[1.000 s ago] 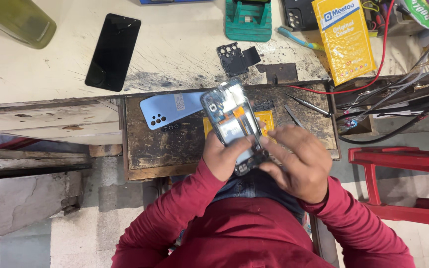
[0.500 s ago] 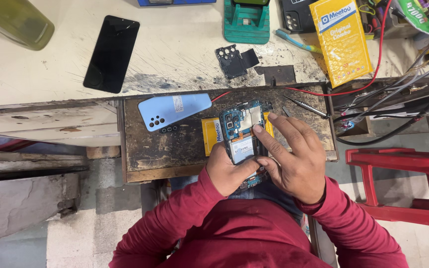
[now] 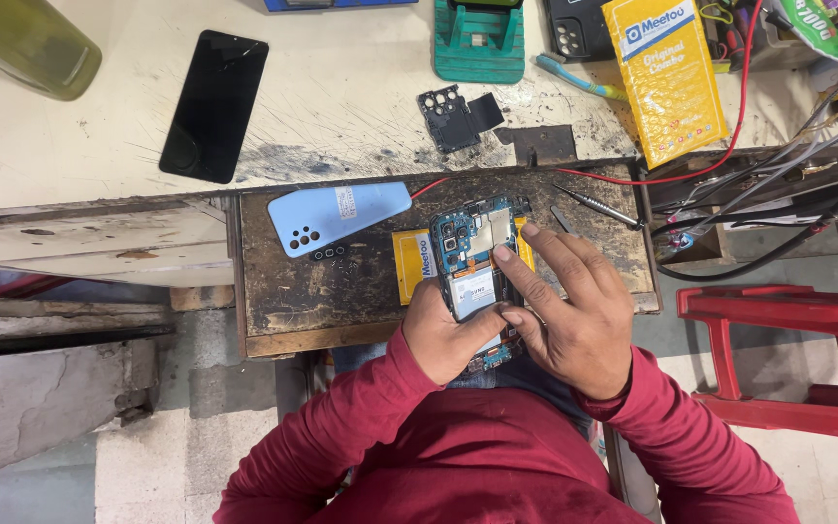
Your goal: The person assembles a smartphone by connecting a new display to the motherboard, installing the battery, and attaching the back cover. They then connect a charging cable to test the device.
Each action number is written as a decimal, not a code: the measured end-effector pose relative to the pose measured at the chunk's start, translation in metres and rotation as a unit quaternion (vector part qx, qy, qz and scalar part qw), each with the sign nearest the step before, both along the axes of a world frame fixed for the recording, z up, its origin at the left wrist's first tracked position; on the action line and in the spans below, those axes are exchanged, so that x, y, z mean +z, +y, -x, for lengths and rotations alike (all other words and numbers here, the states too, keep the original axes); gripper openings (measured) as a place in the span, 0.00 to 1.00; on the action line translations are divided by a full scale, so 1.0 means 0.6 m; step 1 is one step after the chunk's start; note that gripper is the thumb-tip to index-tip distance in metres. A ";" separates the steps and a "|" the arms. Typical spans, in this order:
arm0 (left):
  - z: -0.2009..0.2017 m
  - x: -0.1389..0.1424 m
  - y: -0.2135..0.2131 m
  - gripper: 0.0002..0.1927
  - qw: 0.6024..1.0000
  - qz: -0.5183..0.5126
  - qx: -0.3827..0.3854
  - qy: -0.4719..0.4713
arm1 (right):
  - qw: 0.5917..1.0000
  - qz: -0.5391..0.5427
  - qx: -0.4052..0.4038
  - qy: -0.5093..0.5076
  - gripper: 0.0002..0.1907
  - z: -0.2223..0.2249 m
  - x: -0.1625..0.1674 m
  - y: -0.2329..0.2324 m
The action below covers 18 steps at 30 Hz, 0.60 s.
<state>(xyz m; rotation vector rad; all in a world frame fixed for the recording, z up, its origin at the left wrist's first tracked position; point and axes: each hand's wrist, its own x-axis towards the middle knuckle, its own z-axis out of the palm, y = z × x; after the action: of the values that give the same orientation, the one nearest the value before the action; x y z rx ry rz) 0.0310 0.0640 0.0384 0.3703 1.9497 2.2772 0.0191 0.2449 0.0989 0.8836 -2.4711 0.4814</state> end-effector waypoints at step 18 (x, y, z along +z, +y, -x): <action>-0.004 0.008 -0.012 0.14 0.999 0.021 -0.038 0.026 | 0.999 0.044 0.021 -0.022 0.24 -0.009 0.001 0.003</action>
<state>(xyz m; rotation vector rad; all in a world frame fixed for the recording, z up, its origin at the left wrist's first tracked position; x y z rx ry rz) 0.0336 0.0567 0.0433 0.4942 1.9684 2.1967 0.0248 0.2469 0.0996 0.8991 -2.4548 0.6254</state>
